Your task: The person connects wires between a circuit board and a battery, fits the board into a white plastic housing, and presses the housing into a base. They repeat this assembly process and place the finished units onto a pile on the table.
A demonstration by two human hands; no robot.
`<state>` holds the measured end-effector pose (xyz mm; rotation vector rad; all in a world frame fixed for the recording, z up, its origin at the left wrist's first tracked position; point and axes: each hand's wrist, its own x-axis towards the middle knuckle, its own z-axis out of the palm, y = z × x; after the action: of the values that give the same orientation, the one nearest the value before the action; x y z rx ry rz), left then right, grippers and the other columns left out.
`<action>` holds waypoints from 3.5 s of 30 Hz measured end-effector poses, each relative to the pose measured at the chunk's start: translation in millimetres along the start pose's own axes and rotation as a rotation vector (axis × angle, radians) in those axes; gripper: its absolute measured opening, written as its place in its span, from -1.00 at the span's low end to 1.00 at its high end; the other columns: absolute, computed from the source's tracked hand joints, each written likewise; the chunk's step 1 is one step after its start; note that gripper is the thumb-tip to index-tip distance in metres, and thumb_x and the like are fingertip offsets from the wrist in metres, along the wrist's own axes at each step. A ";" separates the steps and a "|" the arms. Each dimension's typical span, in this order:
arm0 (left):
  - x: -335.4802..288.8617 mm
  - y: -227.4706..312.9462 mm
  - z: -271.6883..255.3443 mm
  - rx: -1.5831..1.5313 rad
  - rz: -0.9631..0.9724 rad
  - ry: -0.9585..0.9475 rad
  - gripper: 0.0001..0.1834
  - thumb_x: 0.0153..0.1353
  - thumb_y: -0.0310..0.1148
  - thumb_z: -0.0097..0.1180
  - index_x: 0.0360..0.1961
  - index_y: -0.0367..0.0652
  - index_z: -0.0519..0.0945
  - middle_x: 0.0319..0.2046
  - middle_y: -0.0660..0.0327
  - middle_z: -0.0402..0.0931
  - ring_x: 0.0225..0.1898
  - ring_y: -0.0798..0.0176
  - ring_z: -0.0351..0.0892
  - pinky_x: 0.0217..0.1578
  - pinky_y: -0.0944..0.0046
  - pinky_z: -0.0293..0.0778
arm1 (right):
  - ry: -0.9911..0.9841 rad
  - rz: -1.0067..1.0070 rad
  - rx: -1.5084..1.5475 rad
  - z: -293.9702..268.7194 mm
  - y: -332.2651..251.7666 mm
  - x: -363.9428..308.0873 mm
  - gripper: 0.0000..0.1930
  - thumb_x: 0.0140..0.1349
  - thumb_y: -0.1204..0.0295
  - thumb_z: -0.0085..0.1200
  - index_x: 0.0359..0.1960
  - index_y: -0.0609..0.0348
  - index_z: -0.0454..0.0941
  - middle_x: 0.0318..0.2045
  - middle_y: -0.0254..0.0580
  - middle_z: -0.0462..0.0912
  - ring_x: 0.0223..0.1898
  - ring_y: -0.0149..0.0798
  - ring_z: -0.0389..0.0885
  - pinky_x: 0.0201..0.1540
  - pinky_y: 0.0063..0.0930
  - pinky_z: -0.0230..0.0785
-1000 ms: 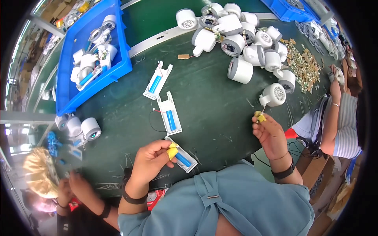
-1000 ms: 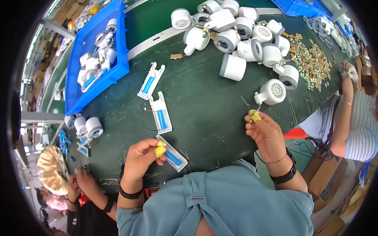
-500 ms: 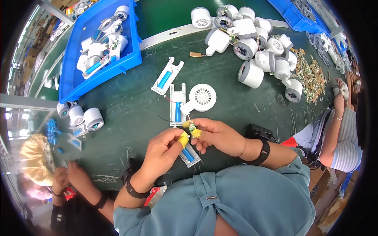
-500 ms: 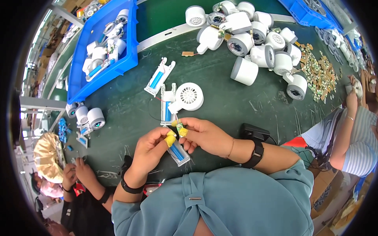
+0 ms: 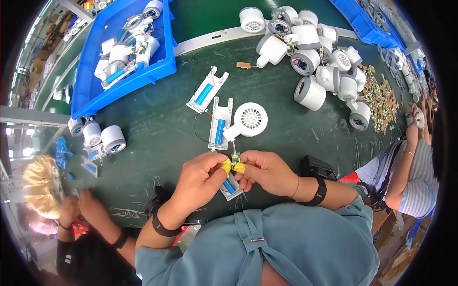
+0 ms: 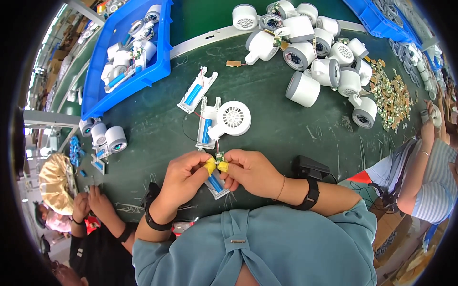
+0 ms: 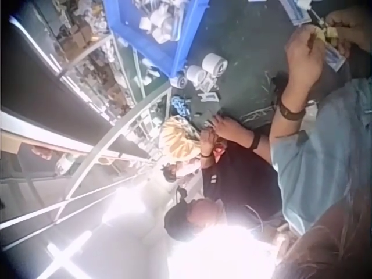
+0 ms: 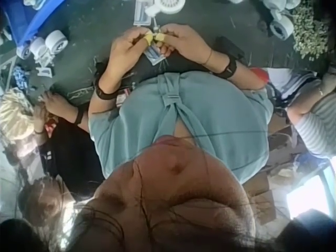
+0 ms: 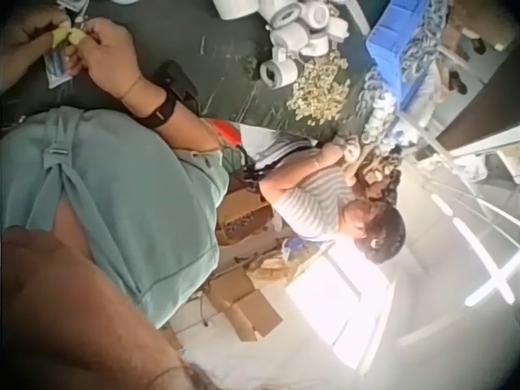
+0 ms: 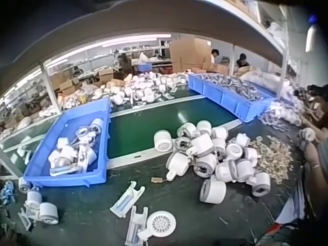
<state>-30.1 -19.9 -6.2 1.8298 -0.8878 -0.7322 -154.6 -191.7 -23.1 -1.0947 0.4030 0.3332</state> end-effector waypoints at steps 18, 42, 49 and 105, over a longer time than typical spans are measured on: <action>14.1 3.1 -15.3 0.196 0.167 -0.135 -0.86 0.01 -0.55 0.14 -0.34 -0.24 0.54 -0.50 0.10 0.48 -0.49 0.02 0.52 -0.48 0.15 0.42 | 0.214 -0.419 -0.566 16.0 11.3 -2.4 -0.94 0.28 0.62 -0.11 -0.31 0.31 0.44 -0.47 -0.04 0.58 -0.53 -0.20 0.67 -0.46 -0.36 0.47; 0.1 7.8 15.4 0.359 0.260 0.031 -0.71 0.02 -0.55 0.13 -0.16 -0.30 0.50 -0.42 0.06 0.47 -0.52 -0.01 0.51 -0.51 0.08 0.46 | 0.323 -0.488 -0.674 14.7 22.6 2.3 -0.90 0.31 0.61 -0.10 -0.23 0.33 0.47 -0.46 -0.08 0.60 -0.50 -0.26 0.69 -0.46 -0.42 0.49; -3.0 13.8 12.0 0.374 0.182 0.061 -0.67 -0.04 -0.54 0.25 -0.18 -0.29 0.57 -0.52 0.14 0.41 -0.57 0.20 0.44 -0.55 0.27 0.38 | 0.531 -0.581 -0.699 -16.2 0.0 -30.2 -0.58 0.10 0.60 0.21 0.01 0.17 0.40 -0.33 -0.29 0.50 -0.45 -0.50 0.46 -0.47 -0.62 0.29; 3.7 0.6 4.7 0.039 0.029 -0.101 -0.77 0.12 -0.63 0.19 -0.15 -0.35 0.66 -0.51 0.31 0.40 -0.50 0.48 0.33 -0.49 0.44 0.25 | 0.520 -0.919 -0.804 -28.9 -12.5 17.3 -0.22 -0.11 0.51 0.36 0.20 0.31 0.25 -0.03 0.08 0.32 -0.05 0.06 0.45 0.01 -0.25 0.42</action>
<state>-31.8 -25.4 -7.7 1.8237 -0.9981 -0.7996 -138.1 -222.0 -33.0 -2.0293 0.1703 -0.6858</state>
